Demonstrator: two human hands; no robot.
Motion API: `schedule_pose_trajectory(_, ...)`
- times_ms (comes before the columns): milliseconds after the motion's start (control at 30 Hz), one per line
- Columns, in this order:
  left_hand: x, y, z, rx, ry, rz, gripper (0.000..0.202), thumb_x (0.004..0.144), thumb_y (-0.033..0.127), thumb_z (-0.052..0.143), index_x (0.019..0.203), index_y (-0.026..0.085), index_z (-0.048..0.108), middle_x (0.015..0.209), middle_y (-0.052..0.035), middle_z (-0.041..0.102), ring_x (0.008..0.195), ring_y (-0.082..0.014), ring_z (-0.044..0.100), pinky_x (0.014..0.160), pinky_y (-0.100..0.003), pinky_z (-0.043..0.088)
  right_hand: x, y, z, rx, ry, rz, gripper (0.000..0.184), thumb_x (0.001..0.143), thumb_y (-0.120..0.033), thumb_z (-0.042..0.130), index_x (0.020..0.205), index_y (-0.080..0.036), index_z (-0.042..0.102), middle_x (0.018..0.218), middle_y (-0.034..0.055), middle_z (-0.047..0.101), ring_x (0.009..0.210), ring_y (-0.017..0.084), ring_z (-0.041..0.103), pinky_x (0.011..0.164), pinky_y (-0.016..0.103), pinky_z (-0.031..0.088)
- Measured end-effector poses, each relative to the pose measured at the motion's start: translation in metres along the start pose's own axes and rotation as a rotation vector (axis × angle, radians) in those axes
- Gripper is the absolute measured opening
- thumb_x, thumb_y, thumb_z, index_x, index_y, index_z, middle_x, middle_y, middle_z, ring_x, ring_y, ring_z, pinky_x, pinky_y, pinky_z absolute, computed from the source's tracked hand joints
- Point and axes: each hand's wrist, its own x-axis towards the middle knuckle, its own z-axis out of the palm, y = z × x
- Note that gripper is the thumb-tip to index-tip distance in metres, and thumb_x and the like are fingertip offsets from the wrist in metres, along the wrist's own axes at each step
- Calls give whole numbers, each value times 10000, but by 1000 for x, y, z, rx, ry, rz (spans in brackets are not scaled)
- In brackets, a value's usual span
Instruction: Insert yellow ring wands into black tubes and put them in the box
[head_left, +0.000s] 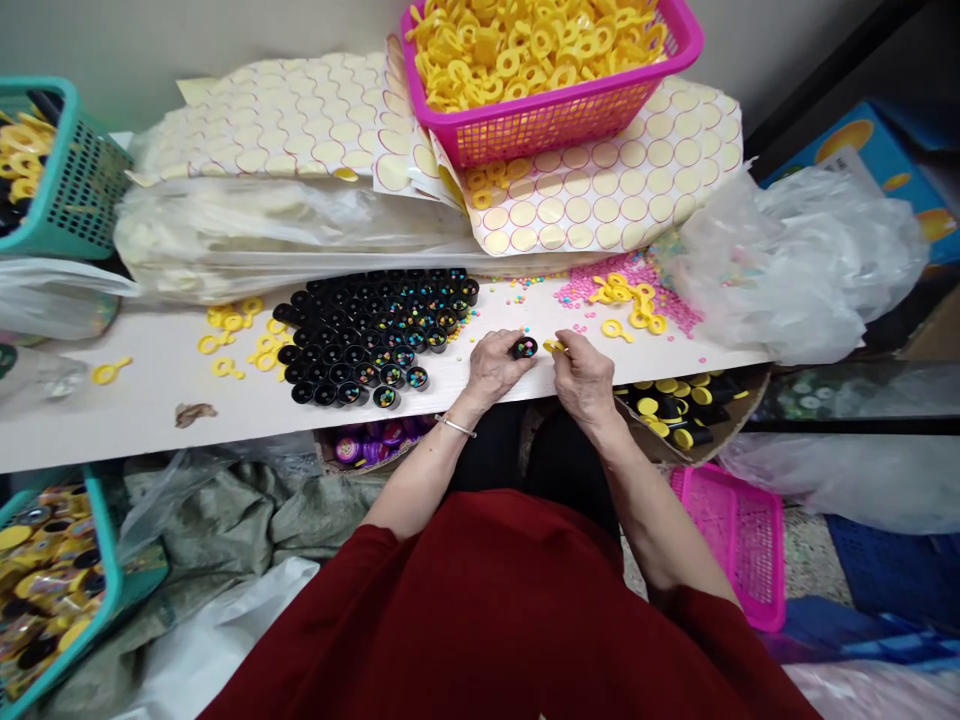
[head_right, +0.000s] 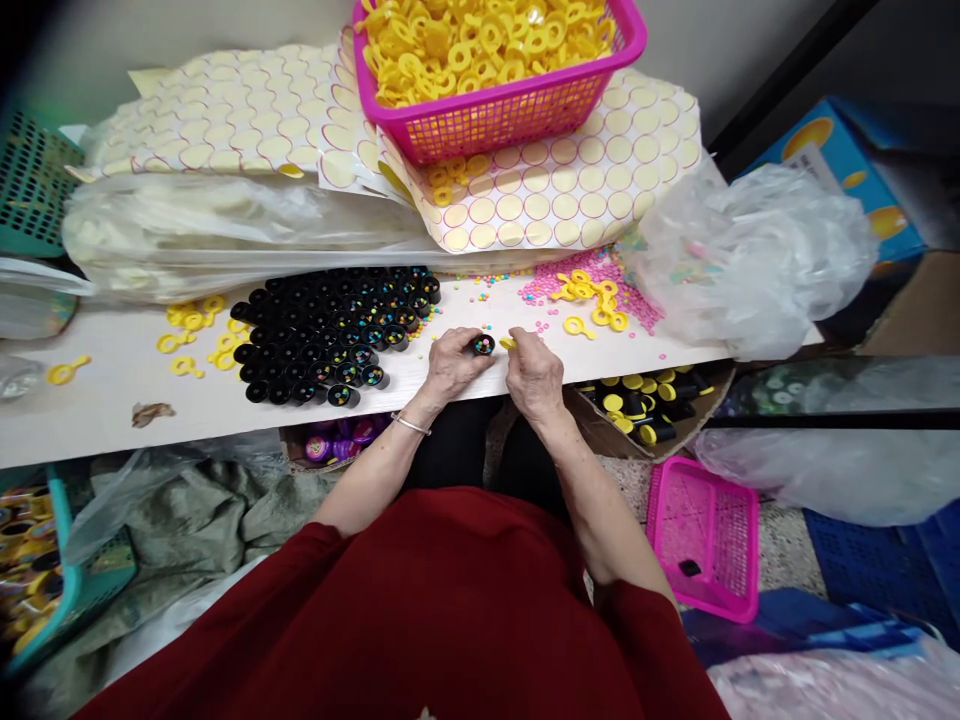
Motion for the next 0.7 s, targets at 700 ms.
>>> schedule_pose_trajectory(700,1,4,-3,-6,-50,27,220,681,334,744,850,207,686,882,-26,699,839,-164,591,777,-289,445,0,3,4,26,-62,155,283,841,-411,502,959,-165,578,895,101,578,820,229,528,705,362,441)
